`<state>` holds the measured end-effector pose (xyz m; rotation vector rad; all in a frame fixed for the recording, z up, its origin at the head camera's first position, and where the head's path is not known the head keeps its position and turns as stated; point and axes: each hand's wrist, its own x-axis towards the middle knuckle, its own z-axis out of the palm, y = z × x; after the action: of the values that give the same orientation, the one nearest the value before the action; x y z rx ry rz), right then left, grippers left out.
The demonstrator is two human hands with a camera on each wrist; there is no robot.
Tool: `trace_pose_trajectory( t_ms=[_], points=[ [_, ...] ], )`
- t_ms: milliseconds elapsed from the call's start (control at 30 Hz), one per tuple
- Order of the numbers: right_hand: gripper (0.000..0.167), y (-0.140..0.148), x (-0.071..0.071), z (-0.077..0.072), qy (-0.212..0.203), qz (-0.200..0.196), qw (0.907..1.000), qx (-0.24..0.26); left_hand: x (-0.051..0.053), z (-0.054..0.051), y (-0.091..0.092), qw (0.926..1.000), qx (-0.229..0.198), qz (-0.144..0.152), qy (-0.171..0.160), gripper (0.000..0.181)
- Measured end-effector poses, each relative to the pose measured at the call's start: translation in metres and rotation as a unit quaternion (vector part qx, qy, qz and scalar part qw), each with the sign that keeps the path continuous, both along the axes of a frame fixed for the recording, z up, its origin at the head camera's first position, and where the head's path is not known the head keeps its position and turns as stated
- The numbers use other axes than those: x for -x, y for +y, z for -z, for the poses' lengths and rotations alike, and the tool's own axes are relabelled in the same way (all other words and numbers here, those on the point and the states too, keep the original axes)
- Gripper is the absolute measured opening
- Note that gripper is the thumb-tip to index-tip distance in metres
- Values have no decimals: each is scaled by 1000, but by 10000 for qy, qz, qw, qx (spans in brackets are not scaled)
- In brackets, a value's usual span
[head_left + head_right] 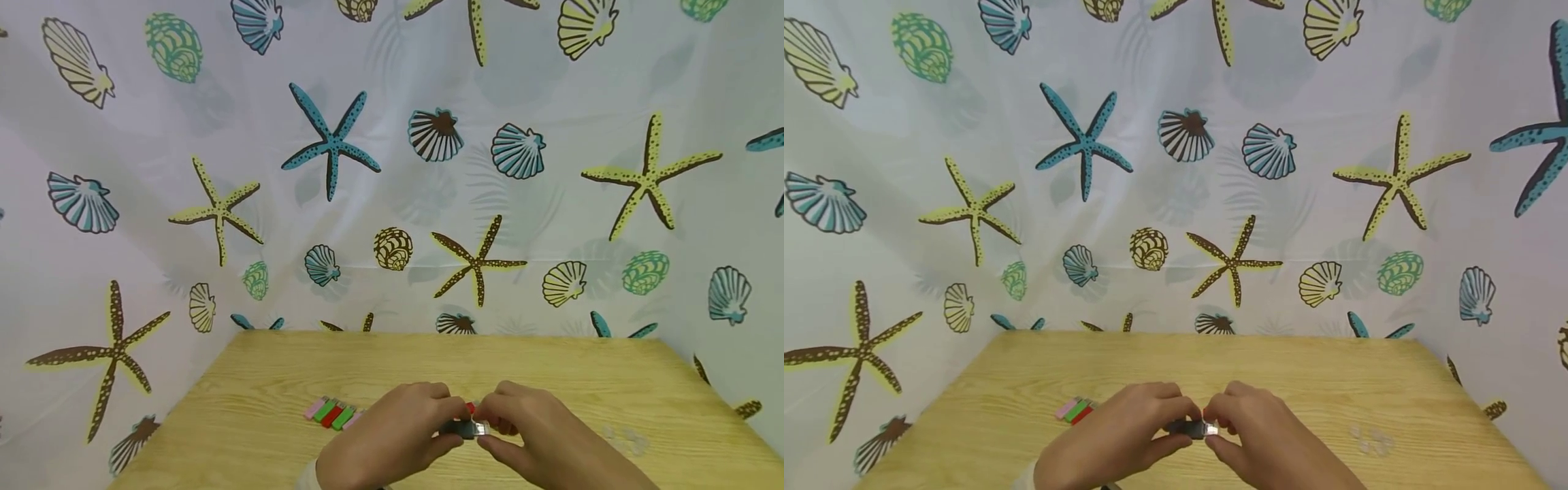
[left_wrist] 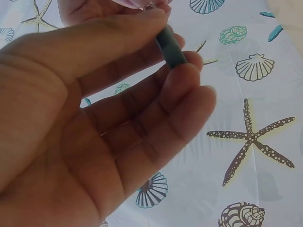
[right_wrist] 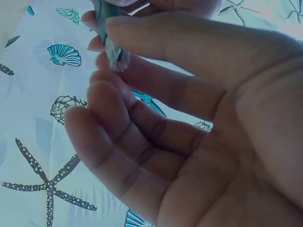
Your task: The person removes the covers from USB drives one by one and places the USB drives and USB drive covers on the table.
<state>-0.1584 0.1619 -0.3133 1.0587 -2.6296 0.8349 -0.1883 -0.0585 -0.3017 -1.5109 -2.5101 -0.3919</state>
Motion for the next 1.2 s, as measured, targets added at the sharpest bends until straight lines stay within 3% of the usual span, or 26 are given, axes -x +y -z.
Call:
trace_pose_trajectory(
  t_ms=[200, 400, 500, 600, 800, 967, 1200],
  points=[
    [15, -2, 1, 0, 132, 41, 9999, -33, -1, 3, -4, 9999, -61, -83, 35, 13],
    [18, 0, 1, 2, 337, 100, 9994, -35, 0, 2, -8, 9993, -98, -172, 312, 12],
    [19, 2, 1, 2, 441, 169, 9989, -35, 1, 2, -11, 9991, -126, -349, 224, 13],
    [20, 6, 1, 1, 590, 288, 9978, -69, 3, 1, -15, 9981, -196, -581, -94, 14],
    [25, 19, 3, -2, 948, 549, 9940, -42, 11, 2, -27, 9945, -374, -885, -413, 15],
    [27, 31, 4, -3, 1163, 835, 9897, -13, 20, 6, -32, 9931, -425, -1045, -335, 14],
    [24, 49, 6, -6, 960, 1276, 9872, 8, 31, 14, -36, 9905, -213, -1356, -105, 10]
  ],
)
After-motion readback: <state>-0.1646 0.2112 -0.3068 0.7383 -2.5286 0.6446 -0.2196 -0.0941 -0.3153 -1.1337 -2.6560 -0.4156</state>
